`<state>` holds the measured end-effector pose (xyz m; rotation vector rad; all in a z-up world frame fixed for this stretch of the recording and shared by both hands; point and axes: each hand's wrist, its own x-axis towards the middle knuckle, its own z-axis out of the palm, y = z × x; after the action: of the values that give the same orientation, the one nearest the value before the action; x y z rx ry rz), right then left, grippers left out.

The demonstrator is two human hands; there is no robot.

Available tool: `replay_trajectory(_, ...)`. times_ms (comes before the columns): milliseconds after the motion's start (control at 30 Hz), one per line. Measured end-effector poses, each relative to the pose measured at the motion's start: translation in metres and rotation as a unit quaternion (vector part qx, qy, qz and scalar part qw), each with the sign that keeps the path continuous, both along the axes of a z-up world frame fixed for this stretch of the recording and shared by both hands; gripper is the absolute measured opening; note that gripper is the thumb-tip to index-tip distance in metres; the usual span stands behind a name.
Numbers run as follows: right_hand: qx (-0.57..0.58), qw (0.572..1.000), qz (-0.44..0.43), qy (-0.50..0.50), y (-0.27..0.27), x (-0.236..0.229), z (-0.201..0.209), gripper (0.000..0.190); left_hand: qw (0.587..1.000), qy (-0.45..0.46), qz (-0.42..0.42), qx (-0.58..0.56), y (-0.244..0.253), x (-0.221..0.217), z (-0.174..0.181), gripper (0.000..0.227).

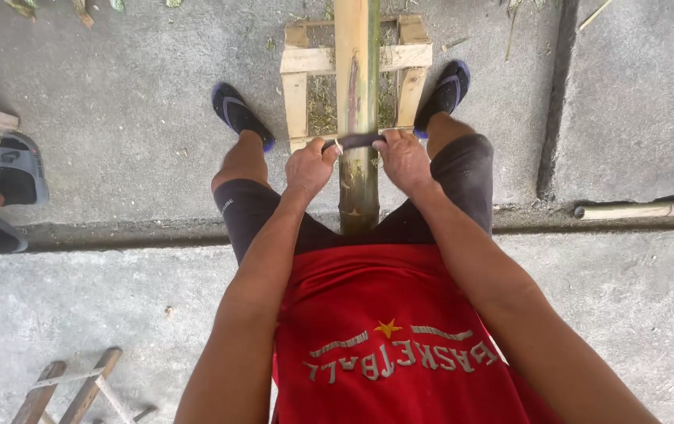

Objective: Shaving the outer skin of a bamboo pole with a curved knife to smooth it.

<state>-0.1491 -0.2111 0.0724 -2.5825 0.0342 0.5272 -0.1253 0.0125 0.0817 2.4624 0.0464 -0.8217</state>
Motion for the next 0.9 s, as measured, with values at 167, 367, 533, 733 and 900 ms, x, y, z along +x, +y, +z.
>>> replay_trajectory(167,-0.055,0.998,0.024,0.019,-0.002,-0.020,-0.009,0.038,0.997,-0.028,0.035,-0.058,0.006,-0.029,-0.028,0.038)
replay_trajectory(367,-0.027,0.999,0.032,0.030,-0.003,-0.034,-0.011,0.037,0.999,-0.011,0.017,-0.035,0.005,-0.028,-0.003,0.040)
replay_trajectory(533,-0.056,0.997,0.040,0.040,-0.015,0.086,-0.012,0.042,0.998,-0.065,0.005,-0.016,-0.008,0.069,-0.058,0.033)
replay_trajectory(733,-0.047,0.998,0.022,0.037,-0.020,0.162,-0.002,0.039,0.997,-0.025,0.062,-0.025,-0.027,0.143,0.002,0.037)
replay_trajectory(900,-0.016,0.996,0.042,-0.074,-0.017,0.093,-0.017,0.036,0.998,-0.064,0.019,0.012,-0.017,0.085,-0.015,0.040)
